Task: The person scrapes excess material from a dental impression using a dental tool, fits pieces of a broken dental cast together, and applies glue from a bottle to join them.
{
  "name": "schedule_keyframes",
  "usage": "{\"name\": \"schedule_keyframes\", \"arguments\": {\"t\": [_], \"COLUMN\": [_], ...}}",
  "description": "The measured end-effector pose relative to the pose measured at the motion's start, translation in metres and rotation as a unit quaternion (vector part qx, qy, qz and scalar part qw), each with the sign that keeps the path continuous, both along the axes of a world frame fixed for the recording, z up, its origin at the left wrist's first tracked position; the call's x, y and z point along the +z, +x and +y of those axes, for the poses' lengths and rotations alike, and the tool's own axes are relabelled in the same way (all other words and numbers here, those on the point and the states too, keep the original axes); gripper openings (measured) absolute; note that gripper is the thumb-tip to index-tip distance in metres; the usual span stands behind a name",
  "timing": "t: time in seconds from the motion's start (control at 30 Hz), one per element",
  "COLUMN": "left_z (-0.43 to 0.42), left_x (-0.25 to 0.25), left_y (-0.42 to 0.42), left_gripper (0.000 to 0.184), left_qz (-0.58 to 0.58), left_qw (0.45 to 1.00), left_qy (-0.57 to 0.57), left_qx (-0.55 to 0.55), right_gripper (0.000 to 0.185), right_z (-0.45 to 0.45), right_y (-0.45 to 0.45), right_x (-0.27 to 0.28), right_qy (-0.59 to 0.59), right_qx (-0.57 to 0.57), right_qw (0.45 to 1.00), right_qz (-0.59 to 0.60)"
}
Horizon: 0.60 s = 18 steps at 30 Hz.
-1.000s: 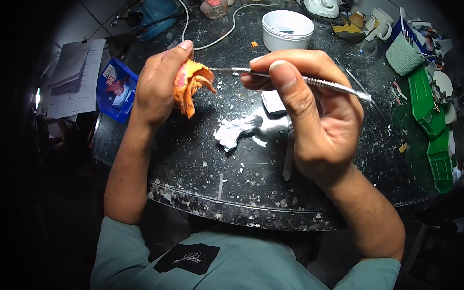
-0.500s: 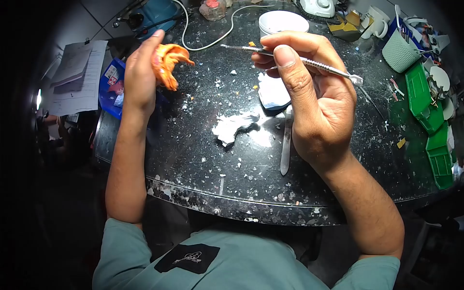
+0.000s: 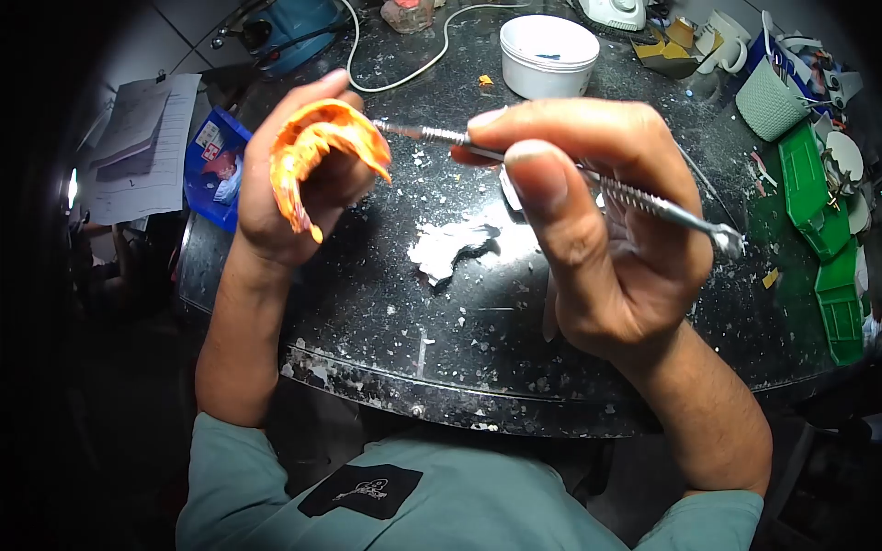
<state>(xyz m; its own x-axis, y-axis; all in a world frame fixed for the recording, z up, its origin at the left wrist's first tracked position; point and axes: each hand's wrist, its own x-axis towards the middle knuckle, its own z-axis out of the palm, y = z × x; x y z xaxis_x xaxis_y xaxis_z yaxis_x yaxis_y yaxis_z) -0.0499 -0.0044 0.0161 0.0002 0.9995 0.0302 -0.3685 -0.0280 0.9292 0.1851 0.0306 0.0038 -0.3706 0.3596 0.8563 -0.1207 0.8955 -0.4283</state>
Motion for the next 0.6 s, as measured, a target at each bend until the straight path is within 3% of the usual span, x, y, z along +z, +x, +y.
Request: {"name": "schedule_keyframes", "arguments": {"t": [0.03,0.13,0.17,0.23,0.33,0.43,0.6], "left_z": [-0.003,-0.005,-0.01,-0.008,-0.007,-0.014,-0.012], "left_x": [0.004,0.004,0.007,-0.005,-0.004,0.005,-0.004], "left_y": [0.008,0.014,0.026,0.012,0.01,0.026,0.023], "left_gripper": [0.037,0.038,0.039,0.029,0.025,0.033,0.032], "left_qz": [-0.029,-0.051,-0.033,-0.104,-0.12,-0.033,-0.038], "left_qw": [0.999,0.991,0.996,0.989,0.988,0.998,0.998], "left_qy": [-0.044,-0.038,-0.078,-0.065,-0.051,-0.044,-0.04], "left_qx": [0.011,-0.118,-0.018,-0.085,-0.089,0.015,0.003], "right_gripper": [0.029,0.034,0.035,0.036,0.036,0.035,0.036], "right_z": [-0.001,-0.003,-0.003,-0.003,-0.006,-0.009,-0.011], "right_y": [-0.002,-0.003,-0.003,-0.003,-0.001,-0.005,-0.003], "right_x": [0.001,0.004,0.004,0.008,0.015,0.009,0.01], "right_qy": [0.019,0.055,0.061,0.081,0.086,0.079,0.079], "right_qx": [-0.002,-0.002,0.007,0.021,0.019,0.007,-0.01], "right_qw": [1.0,0.998,0.998,0.995,0.992,0.995,0.994], "right_qz": [-0.006,-0.024,-0.031,-0.054,-0.086,-0.067,-0.075]}}
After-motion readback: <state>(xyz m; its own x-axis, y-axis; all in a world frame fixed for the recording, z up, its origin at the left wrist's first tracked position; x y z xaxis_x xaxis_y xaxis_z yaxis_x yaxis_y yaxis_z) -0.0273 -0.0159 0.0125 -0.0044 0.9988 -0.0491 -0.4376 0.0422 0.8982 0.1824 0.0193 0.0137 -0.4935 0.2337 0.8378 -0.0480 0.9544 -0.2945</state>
